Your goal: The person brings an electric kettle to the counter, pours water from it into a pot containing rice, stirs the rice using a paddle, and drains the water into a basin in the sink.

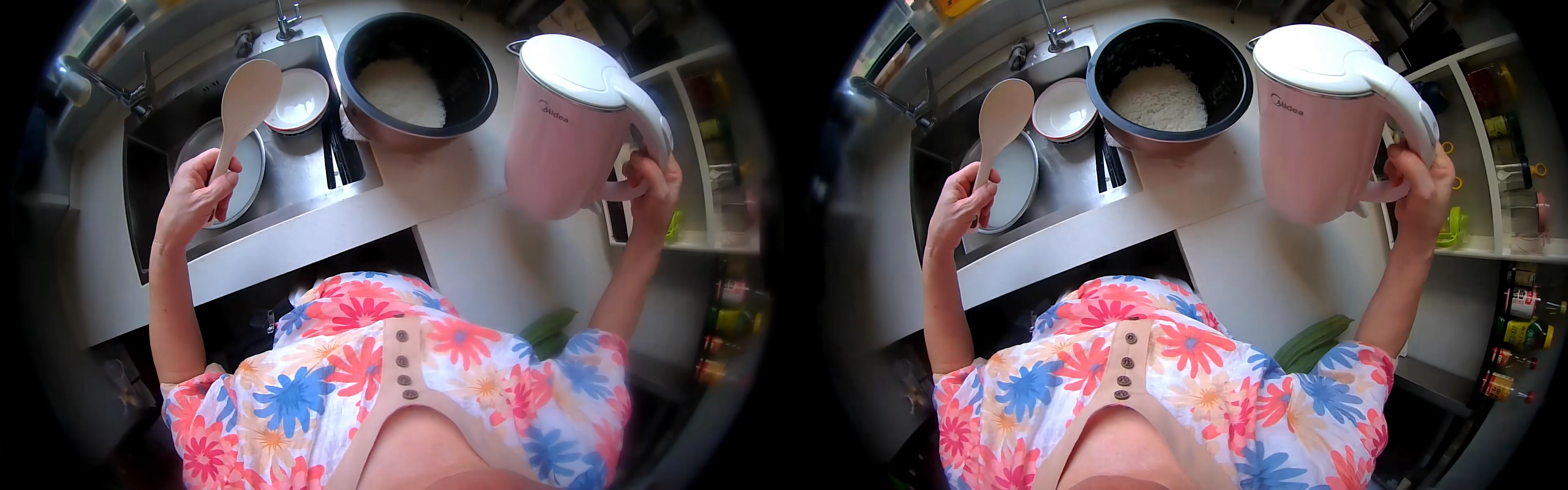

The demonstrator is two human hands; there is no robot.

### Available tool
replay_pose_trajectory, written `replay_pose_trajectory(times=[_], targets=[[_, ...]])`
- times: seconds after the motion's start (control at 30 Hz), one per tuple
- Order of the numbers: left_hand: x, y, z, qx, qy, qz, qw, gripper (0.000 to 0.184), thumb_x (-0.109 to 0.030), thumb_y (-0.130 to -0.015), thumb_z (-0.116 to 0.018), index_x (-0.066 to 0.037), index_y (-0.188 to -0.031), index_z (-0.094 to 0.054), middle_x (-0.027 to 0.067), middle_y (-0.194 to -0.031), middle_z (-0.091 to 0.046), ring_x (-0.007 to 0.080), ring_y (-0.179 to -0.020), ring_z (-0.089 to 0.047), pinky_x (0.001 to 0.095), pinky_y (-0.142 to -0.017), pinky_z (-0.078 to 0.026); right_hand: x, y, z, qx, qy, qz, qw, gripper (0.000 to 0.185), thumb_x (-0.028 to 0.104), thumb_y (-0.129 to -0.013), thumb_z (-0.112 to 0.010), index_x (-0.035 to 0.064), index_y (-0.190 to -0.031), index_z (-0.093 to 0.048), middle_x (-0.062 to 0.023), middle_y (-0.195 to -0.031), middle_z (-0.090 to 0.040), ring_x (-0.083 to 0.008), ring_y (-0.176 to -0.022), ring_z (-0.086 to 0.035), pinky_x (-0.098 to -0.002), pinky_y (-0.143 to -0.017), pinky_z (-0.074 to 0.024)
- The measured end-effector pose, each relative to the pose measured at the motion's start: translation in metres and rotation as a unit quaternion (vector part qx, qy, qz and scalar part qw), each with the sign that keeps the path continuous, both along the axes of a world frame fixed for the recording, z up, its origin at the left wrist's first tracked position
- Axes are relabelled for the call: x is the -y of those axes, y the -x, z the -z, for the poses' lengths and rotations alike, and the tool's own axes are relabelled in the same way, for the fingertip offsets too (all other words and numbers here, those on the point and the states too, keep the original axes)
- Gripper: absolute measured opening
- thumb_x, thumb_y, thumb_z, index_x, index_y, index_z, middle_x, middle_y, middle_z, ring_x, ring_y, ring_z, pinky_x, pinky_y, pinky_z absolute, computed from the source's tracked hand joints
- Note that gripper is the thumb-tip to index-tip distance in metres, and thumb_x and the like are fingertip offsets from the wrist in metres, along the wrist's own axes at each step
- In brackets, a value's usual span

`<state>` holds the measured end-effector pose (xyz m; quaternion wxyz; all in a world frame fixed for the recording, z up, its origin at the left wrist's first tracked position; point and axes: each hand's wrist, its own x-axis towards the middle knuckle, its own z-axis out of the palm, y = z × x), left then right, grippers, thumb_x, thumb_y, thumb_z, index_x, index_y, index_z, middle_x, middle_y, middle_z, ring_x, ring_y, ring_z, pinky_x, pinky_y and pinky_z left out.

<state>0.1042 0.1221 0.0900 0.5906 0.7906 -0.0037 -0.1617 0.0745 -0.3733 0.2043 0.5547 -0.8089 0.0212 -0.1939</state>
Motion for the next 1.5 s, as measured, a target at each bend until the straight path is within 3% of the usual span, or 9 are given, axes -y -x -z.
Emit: replay_pose_trajectory(times=[0.13,0.27,0.47,0.77,1.5], targets=[[0.002,0.002,0.001,-0.004,0.007,0.003,1.0,0.012,-0.015,-0.087,-0.055,-0.004,-0.086,-0.054,-0.0034,-0.053,-0.044,0.0031,-0.041,-0.041,0.0185,-0.037,-0.036,-0.008,-0.03,-0.017,-0.039,0.103,-0.034,0.993,0.013,0.007,-0.069,-0.051,0.0015,-0.08,-0.055,0.0,-0.06,-0.047,-0.0063,-0.053,-0.041,-0.0208,-0.051,-0.0334],[-0.003,0.004,0.009,-0.009,0.01,0.005,1.0,0.009,-0.013,-0.088,-0.054,-0.004,-0.086,-0.054,-0.0036,-0.053,-0.043,0.0028,-0.041,-0.04,0.0181,-0.037,-0.035,-0.025,-0.051,-0.027,-0.068,0.129,-0.05,0.988,0.006,0.006,-0.068,-0.059,0.003,-0.073,-0.058,0.0023,-0.058,-0.049,-0.0032,-0.048,-0.039,-0.0192,-0.045,-0.0286],[-0.001,0.003,0.009,-0.015,0.013,-0.005,1.0,0.009,-0.012,-0.088,-0.053,-0.003,-0.085,-0.054,-0.0029,-0.055,-0.044,0.0031,-0.041,-0.039,0.0181,-0.037,-0.034,-0.031,-0.071,-0.034,-0.098,0.211,-0.075,0.97,0.007,0.008,-0.068,-0.061,0.0044,-0.074,-0.06,0.0042,-0.054,-0.046,-0.0021,-0.045,-0.037,-0.0195,-0.043,-0.0271],[-0.002,0.0,0.012,-0.015,0.024,0.003,1.0,0.012,-0.017,-0.088,-0.055,-0.005,-0.086,-0.054,-0.004,-0.053,-0.043,0.0023,-0.04,-0.038,0.0175,-0.036,-0.032,-0.042,-0.081,-0.037,-0.119,0.214,-0.085,0.966,0.014,0.009,-0.067,-0.061,0.0039,-0.08,-0.062,0.0053,-0.053,-0.046,-0.0011,-0.044,-0.036,-0.0182,-0.041,-0.0262],[0.0,-0.01,0.008,-0.022,0.023,0.018,0.999,0.01,-0.014,-0.088,-0.055,-0.005,-0.086,-0.055,-0.0042,-0.055,-0.043,0.0023,-0.041,-0.038,0.0176,-0.036,-0.034,-0.047,-0.09,-0.048,-0.146,0.272,-0.084,0.947,0.019,0.012,-0.067,-0.062,0.0027,-0.083,-0.063,0.0029,-0.053,-0.048,-0.0029,-0.043,-0.039,-0.019,-0.04,-0.0289]])
